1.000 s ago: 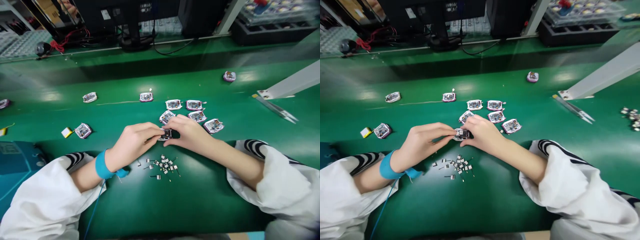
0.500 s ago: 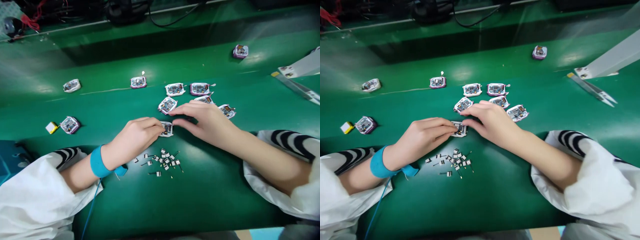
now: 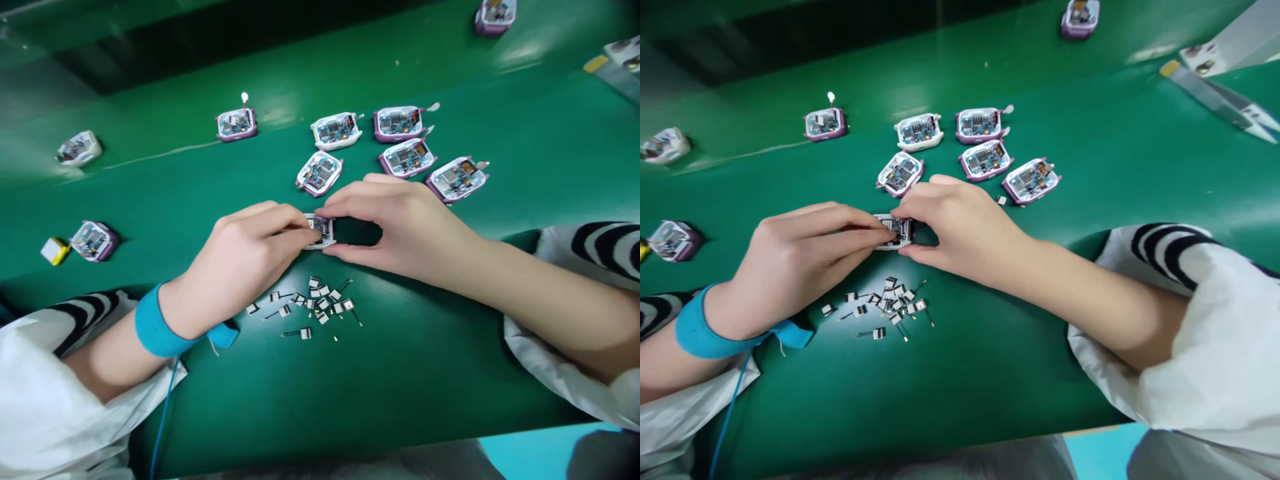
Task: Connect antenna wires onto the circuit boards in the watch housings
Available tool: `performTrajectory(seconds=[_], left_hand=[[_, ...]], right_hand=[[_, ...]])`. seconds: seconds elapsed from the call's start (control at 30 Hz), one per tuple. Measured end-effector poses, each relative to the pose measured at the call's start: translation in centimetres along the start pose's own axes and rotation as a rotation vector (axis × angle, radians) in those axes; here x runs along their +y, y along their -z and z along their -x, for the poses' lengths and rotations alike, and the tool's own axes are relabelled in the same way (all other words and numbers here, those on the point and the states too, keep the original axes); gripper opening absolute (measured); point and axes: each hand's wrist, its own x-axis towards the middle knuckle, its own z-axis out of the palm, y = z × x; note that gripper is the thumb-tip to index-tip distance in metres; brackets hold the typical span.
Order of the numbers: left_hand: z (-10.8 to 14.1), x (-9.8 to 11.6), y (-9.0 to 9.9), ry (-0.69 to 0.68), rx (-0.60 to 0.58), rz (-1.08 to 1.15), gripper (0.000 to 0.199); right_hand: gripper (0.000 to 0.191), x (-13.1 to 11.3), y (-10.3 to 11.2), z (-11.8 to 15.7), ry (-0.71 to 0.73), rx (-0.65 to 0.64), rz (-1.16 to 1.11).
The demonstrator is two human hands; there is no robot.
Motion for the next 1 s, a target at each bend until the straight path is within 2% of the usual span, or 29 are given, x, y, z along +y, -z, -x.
performTrajectory(seconds=[0.17, 0.57, 1.0], left_hand=[[0.05, 0.19, -0.33, -0.019, 0.016, -0.054, 0.013], [0.15, 0.28, -0.55, -0.009, 0.008, -0.061, 0.014], [0.06, 0.43, -0.41, 0.013, -0.016, -0.01, 0.015]], right_hand=[[0.03, -0.03, 0.06, 0.02, -0.023, -0.044, 0.052], [0.028, 0.0, 0.16, 0.16, 0.002, -0.022, 0.092], [0.026, -0.16, 0.31, 0.1, -0.029, -0.054, 0.095]])
